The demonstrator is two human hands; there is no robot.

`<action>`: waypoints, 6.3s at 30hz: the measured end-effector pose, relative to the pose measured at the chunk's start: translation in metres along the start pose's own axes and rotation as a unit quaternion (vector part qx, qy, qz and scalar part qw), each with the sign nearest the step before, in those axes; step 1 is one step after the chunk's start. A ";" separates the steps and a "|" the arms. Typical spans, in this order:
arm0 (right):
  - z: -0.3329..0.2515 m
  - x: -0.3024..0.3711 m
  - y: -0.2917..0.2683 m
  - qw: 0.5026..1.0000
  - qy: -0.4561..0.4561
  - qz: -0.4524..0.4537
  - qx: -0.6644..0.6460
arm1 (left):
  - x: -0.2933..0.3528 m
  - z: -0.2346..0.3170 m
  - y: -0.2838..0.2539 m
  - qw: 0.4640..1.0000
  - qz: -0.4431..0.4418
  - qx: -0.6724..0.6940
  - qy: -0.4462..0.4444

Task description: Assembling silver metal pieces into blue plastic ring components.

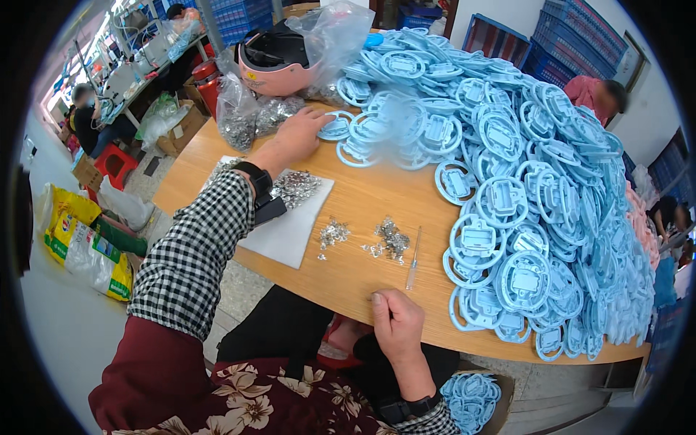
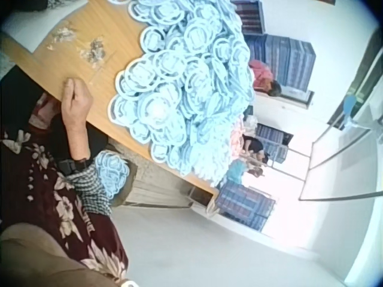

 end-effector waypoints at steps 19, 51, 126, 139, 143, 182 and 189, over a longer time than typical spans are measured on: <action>0.003 0.003 -0.009 1.000 0.022 0.002 -0.011 | 0.017 0.039 -0.087 0.718 -0.158 0.607 -0.302; 0.001 -0.012 -0.010 0.925 0.270 -0.035 -0.266 | 0.186 0.182 -0.085 0.475 -0.318 0.776 -0.267; -0.092 -0.177 0.241 0.912 -0.234 -0.298 0.155 | 0.270 0.053 -0.127 0.551 -0.187 0.736 -0.346; -0.086 -0.186 0.285 0.931 -0.124 -0.300 0.166 | 0.294 -0.011 -0.115 0.501 -0.092 0.751 -0.419; -0.084 -0.173 0.262 0.935 -0.155 -0.273 0.164 | 0.291 -0.008 -0.105 0.501 -0.098 0.761 -0.400; 0.021 -0.116 -0.005 0.963 0.125 -0.095 0.221 | 0.260 0.098 -0.111 0.517 -0.249 0.745 -0.340; -0.004 -0.086 0.008 0.958 -0.028 -0.081 0.273 | 0.249 0.118 -0.107 0.526 -0.286 0.727 -0.335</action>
Point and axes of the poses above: each hand's wrist, its own x-axis away from the middle knuckle, its own y-axis out of the palm, z = x × y, the point moved 3 cm from there along -x, towards the middle knuckle, and after that the axes turned 3 degrees about -x, right-handed, at the moved point
